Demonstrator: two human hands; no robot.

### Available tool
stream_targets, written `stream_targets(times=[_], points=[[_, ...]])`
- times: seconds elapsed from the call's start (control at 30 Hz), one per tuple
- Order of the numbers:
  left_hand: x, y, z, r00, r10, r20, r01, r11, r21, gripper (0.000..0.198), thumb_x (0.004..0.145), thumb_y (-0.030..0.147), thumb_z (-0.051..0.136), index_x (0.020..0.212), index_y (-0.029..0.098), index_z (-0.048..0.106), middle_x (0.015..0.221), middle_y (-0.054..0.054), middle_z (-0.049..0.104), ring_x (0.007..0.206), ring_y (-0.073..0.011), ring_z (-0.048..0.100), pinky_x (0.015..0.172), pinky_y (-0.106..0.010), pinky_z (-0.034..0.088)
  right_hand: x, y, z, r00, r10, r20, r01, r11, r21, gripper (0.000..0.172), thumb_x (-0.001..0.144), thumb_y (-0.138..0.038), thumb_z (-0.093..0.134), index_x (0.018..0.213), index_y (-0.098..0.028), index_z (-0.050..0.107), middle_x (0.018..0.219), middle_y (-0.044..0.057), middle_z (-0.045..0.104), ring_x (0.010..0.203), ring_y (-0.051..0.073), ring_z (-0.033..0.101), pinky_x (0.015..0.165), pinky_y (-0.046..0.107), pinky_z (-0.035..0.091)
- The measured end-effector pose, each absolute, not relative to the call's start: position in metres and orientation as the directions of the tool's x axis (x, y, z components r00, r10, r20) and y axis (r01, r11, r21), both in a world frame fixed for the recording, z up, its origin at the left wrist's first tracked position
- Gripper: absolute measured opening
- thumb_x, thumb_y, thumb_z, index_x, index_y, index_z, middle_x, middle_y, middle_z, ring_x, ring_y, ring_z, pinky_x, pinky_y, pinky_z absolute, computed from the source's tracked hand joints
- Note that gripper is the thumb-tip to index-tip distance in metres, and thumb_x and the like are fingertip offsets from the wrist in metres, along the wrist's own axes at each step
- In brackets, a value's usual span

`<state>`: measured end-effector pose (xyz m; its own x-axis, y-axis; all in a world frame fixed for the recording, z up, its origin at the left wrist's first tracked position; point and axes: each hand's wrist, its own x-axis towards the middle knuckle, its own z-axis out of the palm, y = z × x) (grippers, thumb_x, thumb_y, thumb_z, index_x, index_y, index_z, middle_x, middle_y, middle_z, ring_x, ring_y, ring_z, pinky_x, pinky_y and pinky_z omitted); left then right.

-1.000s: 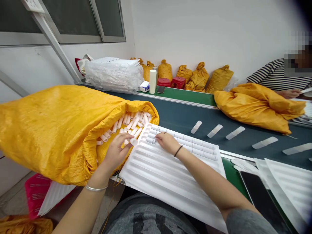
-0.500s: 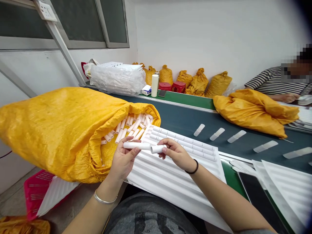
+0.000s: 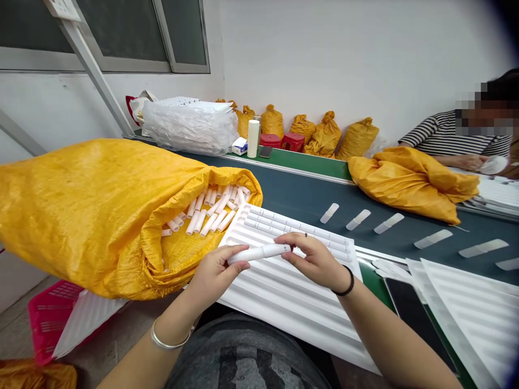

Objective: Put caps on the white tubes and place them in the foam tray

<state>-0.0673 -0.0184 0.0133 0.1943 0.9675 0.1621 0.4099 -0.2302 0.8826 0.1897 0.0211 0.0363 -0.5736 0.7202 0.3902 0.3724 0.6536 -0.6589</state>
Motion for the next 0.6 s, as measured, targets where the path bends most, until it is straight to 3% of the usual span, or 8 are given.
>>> stream_targets(times=[0.23, 0.33, 0.5, 0.6], points=[[-0.061, -0.020, 0.012, 0.300, 0.824, 0.480, 0.503, -0.564, 0.654, 0.031, 0.086, 0.024, 0.059, 0.116, 0.019, 0.061, 0.102, -0.008, 0.068, 0.094, -0.0192, 0.063, 0.085, -0.029, 0.049, 0.181, 0.014, 0.026, -0.485, 0.844, 0.231, 0.370, 0.437, -0.820, 0.028, 0.088, -0.035, 0.056, 0.110, -0.018, 0.062, 0.078, 0.003, 0.064, 0.065, 0.013, 0.057, 0.060, 0.026, 0.048], [-0.057, -0.023, 0.016, 0.292, 0.763, 0.576, 0.518, -0.633, 0.576, 0.031, 0.086, 0.019, 0.057, 0.117, 0.020, 0.060, 0.101, -0.008, 0.068, 0.094, -0.0193, 0.063, 0.085, -0.030, 0.050, 0.176, 0.010, 0.025, -0.480, 0.850, 0.216, 0.326, 0.401, -0.856, 0.028, 0.088, -0.035, 0.056, 0.109, -0.017, 0.061, 0.075, 0.002, 0.061, 0.064, 0.013, 0.055, 0.059, 0.025, 0.047], [-0.053, -0.029, 0.021, 0.304, 0.717, 0.627, 0.525, -0.675, 0.518, 0.033, 0.085, 0.013, 0.057, 0.117, 0.020, 0.058, 0.098, -0.007, 0.068, 0.092, -0.0183, 0.063, 0.083, -0.029, 0.050, 0.172, 0.001, 0.018, -0.482, 0.840, 0.248, 0.258, 0.407, -0.876, 0.026, 0.090, -0.034, 0.053, 0.111, -0.019, 0.059, 0.082, 0.004, 0.062, 0.067, 0.013, 0.057, 0.061, 0.025, 0.047], [-0.049, -0.026, 0.014, 0.418, 0.723, 0.550, 0.520, -0.687, 0.507, 0.036, 0.088, 0.016, 0.052, 0.124, 0.021, 0.054, 0.098, -0.008, 0.067, 0.092, -0.0185, 0.062, 0.084, -0.031, 0.050, 0.172, 0.003, 0.008, -0.567, 0.780, 0.264, 0.342, 0.515, -0.786, 0.025, 0.088, -0.032, 0.057, 0.109, -0.019, 0.061, 0.090, 0.006, 0.063, 0.076, 0.015, 0.059, 0.068, 0.028, 0.049]])
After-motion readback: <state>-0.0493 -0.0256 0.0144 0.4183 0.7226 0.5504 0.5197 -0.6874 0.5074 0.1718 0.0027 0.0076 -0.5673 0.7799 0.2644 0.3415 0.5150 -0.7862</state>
